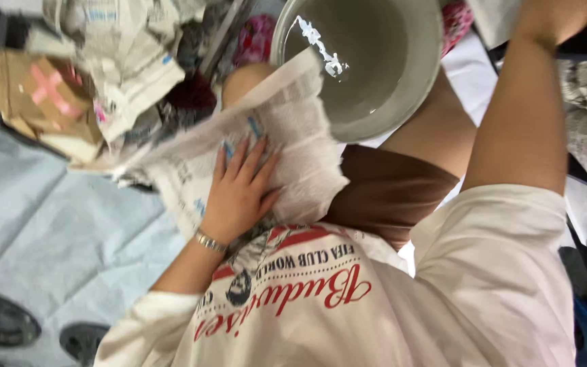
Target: The person sits on the floor and wraps small ceramic cups with newspaper. They tear newspaper sheets, dip them into a bucket of water, and carefully wrap each cup, smoothing the paper around the surface. Finished wrapped cups are placed on a nearby shelf.
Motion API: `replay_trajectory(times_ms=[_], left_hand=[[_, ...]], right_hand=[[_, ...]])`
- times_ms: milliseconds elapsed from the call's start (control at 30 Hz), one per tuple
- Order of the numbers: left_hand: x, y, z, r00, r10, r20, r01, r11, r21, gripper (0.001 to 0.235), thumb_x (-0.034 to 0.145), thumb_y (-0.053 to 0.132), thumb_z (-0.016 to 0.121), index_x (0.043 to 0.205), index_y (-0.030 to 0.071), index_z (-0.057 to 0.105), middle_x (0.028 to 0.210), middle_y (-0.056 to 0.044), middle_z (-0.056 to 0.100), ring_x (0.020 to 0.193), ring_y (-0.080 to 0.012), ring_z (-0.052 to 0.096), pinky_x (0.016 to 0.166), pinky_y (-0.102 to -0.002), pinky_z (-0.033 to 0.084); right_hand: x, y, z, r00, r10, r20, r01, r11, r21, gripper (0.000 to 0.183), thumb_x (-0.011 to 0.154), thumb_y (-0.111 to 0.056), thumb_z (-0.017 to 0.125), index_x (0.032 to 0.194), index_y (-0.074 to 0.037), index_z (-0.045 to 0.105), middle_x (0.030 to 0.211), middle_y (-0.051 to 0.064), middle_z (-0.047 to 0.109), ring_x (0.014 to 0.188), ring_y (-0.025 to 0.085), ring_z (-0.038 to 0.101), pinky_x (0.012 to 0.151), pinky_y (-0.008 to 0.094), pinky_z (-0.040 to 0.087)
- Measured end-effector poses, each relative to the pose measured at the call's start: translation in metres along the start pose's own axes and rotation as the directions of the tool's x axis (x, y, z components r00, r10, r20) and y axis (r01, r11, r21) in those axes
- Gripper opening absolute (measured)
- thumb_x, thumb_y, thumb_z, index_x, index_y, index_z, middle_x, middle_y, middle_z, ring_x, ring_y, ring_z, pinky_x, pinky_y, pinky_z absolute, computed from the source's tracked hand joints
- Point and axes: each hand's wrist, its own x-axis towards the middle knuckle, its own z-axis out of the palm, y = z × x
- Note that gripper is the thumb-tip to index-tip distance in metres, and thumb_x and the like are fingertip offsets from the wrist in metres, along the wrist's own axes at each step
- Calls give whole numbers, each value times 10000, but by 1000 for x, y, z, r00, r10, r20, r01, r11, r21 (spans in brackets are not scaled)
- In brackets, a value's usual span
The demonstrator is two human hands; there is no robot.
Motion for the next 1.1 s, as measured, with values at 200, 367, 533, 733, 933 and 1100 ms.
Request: replay_trajectory(times_ms=[200,367,533,733,933,1100], left_hand=[[12,0,22,996,23,-82,-27,999,-43,625,930,409,703,1468,121,566,1583,-140,434,1476,-389,370,1206,-633,247],[16,-3,23,998,27,-61,-30,998,-50,610,917,406,696,1458,154,571,1575,-129,452,1470,-376,379,1210,-630,243],[24,-4,18,999,6,-54,-10,997,-77,641,872,402,705,1453,167,570,1551,-128,469,1440,-381,393,1188,-629,243],[28,-9,19,998,20,-57,-25,997,-79,643,872,404,697,1458,174,570,1539,-124,478,1423,-372,406,1180,-621,253],[27,-9,18,995,45,-91,-49,998,-43,601,905,413,688,1440,164,575,1551,-117,478,1444,-367,402,1193,-613,248],[20,-11,27,992,32,-119,-48,990,-132,668,910,382,719,1465,54,539,1599,-133,432,1502,-357,355,1229,-627,230]], right_hand=[[1,-39,9,1000,-13,-2,13,1000,-22,286,942,-84,720,1192,20,629,1051,241,654,953,390,627,836,476,470],[14,-44,-2,1000,15,-26,-15,1000,-22,248,935,-64,725,1153,29,650,1011,237,656,917,378,635,810,466,471],[38,-64,-6,999,28,-29,-28,1000,-3,211,928,-43,730,1114,39,671,971,233,659,880,365,644,783,457,472],[48,-88,-2,999,-13,-46,13,1000,0,167,920,-18,736,1067,50,696,924,228,663,837,350,654,751,446,473],[3,-91,-25,964,-197,-179,214,973,85,123,912,6,741,1020,61,721,876,222,666,793,335,664,719,435,475],[-128,-69,-34,535,-655,-534,838,493,234,168,877,59,667,1033,65,730,944,205,700,860,327,702,792,408,527]])
